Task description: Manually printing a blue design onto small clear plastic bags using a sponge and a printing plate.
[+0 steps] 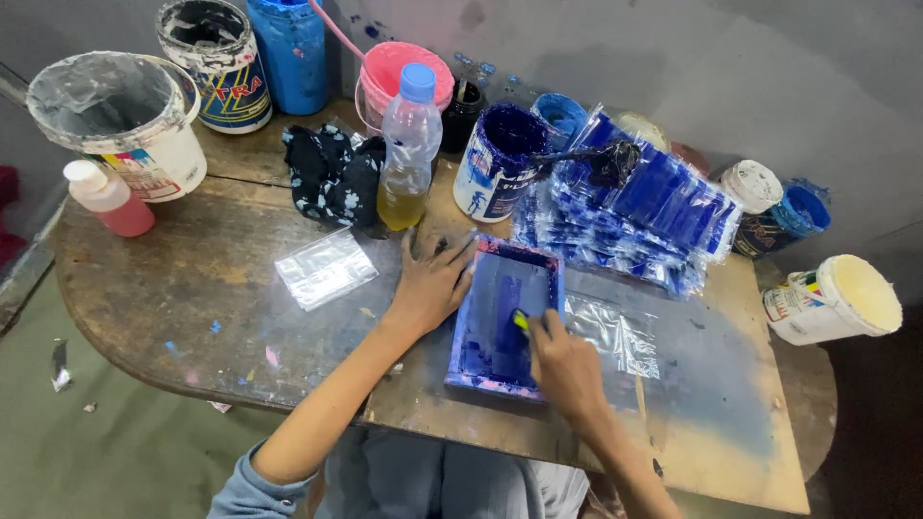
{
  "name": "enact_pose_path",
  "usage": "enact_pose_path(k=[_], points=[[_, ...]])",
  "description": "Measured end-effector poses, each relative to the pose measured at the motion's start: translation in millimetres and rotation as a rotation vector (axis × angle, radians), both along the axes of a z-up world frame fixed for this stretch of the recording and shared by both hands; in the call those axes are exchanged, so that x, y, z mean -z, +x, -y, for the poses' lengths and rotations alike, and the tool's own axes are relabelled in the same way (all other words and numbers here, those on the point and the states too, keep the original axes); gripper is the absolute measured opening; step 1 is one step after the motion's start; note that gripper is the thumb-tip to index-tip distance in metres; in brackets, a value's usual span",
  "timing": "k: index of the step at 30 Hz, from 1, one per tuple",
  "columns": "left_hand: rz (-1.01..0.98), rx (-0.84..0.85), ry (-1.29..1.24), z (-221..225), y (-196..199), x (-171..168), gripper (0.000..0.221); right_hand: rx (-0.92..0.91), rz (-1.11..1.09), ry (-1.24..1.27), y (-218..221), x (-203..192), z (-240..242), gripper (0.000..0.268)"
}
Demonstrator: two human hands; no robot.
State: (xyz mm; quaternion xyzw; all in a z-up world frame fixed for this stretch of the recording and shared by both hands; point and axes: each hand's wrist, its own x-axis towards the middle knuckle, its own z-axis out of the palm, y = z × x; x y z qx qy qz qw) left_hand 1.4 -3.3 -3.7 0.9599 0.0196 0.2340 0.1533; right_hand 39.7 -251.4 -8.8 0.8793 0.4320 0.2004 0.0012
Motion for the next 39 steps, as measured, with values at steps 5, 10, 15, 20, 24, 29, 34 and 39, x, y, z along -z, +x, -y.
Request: enact_pose_path(k=[5,10,15,20,24,29,34,39], points=[[-0.029,-0.013,0.061,-4.3,9.8,17.5,0.049,0.046,-0.129,0.043,-35.9,-5.2,-10.0,0.019],[-0.051,-0.010,0.082,-4.2,8.9,16.8,0.051,0.016,-0.253,0.020,-43.3,-29.4,-18.9,0.026],[0.052,-0.007,0.033,-1.2,0.0,3.1,0.045,0.000,-0.229,0.248,9.6,-56.3,-24.3,0.019],[0.056,0.000,0.025,-2.8,2.2,8.6,0.045,-0.050,-0.080,0.220,67.6,-43.3,-48.1,0.012],[0.037,0.022,0.006,-3.3,0.2,2.4,0.046,-0.088,0.027,0.188,87.8,-17.8,-53.7,0.013],[0.044,0.016,0.031,-3.5,-0.5,2.3,0.045,-0.102,0.019,0.157,64.0,-18.0,-53.9,0.013],[0.035,0.011,0.045,-3.1,2.1,7.2,0.045,-0.052,-0.028,0.048,35.4,-23.7,-41.5,0.018],[0.047,0.021,0.038,-4.5,2.9,11.0,0.045,-0.130,-0.028,-0.013,6.1,-29.0,-19.6,0.016]])
